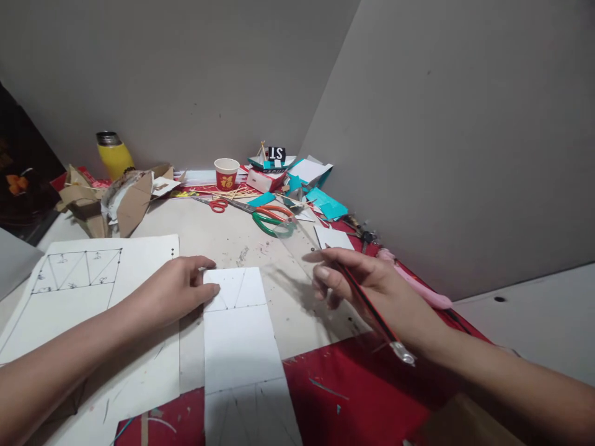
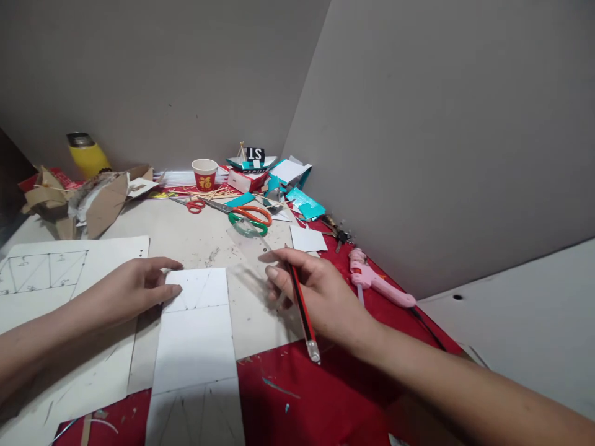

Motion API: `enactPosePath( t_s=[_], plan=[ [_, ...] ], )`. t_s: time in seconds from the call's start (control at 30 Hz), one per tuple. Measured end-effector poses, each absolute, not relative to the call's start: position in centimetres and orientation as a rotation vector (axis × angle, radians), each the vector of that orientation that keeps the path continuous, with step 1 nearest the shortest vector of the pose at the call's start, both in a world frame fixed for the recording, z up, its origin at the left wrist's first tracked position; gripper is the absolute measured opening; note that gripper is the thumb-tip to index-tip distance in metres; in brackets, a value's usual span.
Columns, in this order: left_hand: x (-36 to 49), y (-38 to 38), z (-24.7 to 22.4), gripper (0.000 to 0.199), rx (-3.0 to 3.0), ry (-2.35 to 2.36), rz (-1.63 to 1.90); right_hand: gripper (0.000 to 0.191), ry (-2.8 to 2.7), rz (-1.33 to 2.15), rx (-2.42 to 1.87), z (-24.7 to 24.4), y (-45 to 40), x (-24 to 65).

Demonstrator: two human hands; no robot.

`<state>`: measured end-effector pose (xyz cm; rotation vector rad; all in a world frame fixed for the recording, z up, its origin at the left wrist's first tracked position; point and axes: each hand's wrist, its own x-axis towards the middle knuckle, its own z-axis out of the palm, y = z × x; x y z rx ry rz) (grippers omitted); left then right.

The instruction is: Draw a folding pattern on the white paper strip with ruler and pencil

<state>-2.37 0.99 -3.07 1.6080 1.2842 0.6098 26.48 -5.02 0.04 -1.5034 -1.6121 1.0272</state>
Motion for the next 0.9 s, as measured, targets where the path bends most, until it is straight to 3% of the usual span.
enactPosePath(
  t_s=[0.07,0.17,0.23,0.33,0.4,0.47,0.7,0.77,0.9],
  plan=[
    [-2.2,0.1,-2.9,0.010,1.777,1.358,0.678,0.043,-1.687,0.953,-1.493,-0.2,-4.7,26.3],
    [-1.2,-2.5,-3.3,0.015,1.981,1.361,0.688,0.046,-1.799,0.827,-1.450,-0.5,-4.0,26.0],
    [-0.3,-4.6,-4.2,0.005,2.059,1.318,0.626,0.046,-1.867,0.755,-1.411,-0.5,-3.3,25.8],
    [0.8,-7.0,-6.1,0.049,2.354,1.263,0.285,0.048,-1.991,0.704,-1.326,-0.2,-2.1,25.3],
    [0.8,-7.8,-7.5,0.061,2.464,1.219,0.054,0.047,-2.094,0.656,-1.247,-0.1,-1.3,25.0],
    [0.3,-8.0,-8.7,0.066,2.551,1.181,0.038,0.046,-2.217,0.581,-1.155,-0.4,-0.5,24.7],
    [-0.4,-8.0,-9.5,0.062,3.026,1.096,0.282,0.044,-2.688,0.264,-0.851,-2.8,1.7,23.2],
    [0.2,-8.1,-8.3,0.052,3.083,1.305,0.263,0.041,-2.759,0.162,-0.849,-3.2,2.0,22.8],
    [0.9,-8.2,-6.2,0.049,3.177,1.272,0.129,0.039,-2.802,0.047,-0.833,-3.2,2.7,22.4]
  ],
)
